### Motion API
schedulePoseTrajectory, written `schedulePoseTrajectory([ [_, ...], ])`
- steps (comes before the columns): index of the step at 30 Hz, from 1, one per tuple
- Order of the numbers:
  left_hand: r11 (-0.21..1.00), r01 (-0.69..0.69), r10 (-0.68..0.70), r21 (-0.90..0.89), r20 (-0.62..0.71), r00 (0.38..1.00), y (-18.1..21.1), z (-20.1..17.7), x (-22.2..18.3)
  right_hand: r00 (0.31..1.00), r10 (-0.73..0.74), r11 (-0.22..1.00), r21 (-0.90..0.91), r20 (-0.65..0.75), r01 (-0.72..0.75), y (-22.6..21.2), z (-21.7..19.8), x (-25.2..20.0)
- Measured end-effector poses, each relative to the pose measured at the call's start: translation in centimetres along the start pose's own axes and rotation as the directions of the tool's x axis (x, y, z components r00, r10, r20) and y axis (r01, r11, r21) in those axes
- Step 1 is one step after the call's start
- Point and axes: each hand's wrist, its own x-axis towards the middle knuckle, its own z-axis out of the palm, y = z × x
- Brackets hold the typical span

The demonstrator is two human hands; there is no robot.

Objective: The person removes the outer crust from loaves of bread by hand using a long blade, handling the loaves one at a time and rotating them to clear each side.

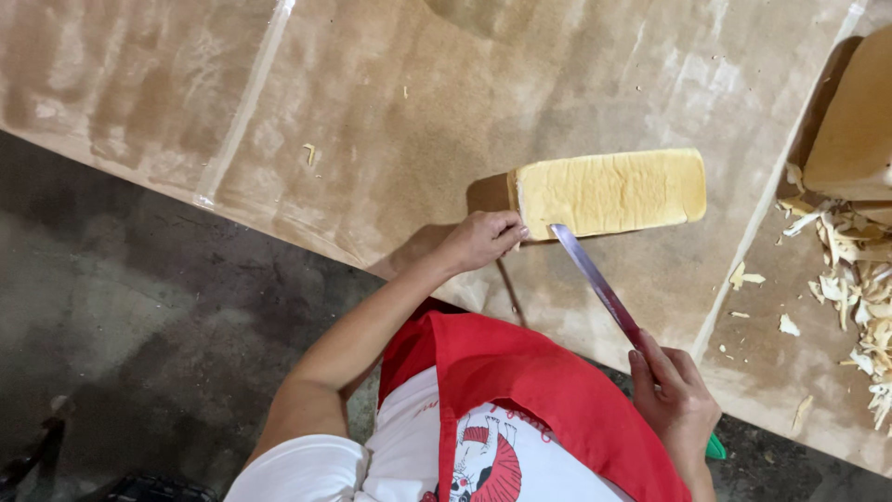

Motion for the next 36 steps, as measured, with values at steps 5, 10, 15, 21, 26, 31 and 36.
schedulePoseTrajectory([
  [5, 0.999, 0.003, -0.010, -0.049, -0.155, 0.988, 0.6, -0.6, -0.6, 0.999, -0.043, 0.997, -0.062, 0.012, 0.043, 0.7, 0.5, 0.5],
  [10, 0.848, -0.439, 0.517, 0.297, -0.278, 0.810, 1.6, -0.1, -0.4, 0.997, -0.063, 0.995, -0.069, 0.035, 0.065, 1.4, 0.9, 1.1],
  [15, 0.836, -0.364, 0.464, 0.410, -0.175, 0.869, 1.3, 0.4, -0.1, 0.996, -0.079, 0.994, -0.073, 0.047, 0.082, 0.9, 0.4, 1.8],
  [21, 0.956, -0.255, 0.276, 0.145, -0.145, 0.950, 1.8, 1.2, -1.1, 0.972, 0.081, 0.941, 0.303, 0.221, -0.148, 4.3, -0.3, 0.9],
  [26, 0.866, -0.023, 0.085, -0.499, 0.102, 0.991, 6.3, 8.5, -3.2, 0.985, 0.118, 0.905, 0.395, 0.123, -0.158, 11.6, -2.2, -4.2],
  [31, 0.586, -0.807, 0.810, -0.075, 0.093, 0.580, 8.7, 17.9, 2.6, 0.941, 0.333, 0.927, 0.203, -0.065, -0.315, 18.8, 0.3, -7.2],
  [36, 0.597, -0.685, 0.734, 0.417, 0.061, 0.677, 5.3, 13.8, 3.1, 0.886, 0.446, 0.890, -0.042, -0.123, -0.454, 18.9, 0.3, -7.9],
])
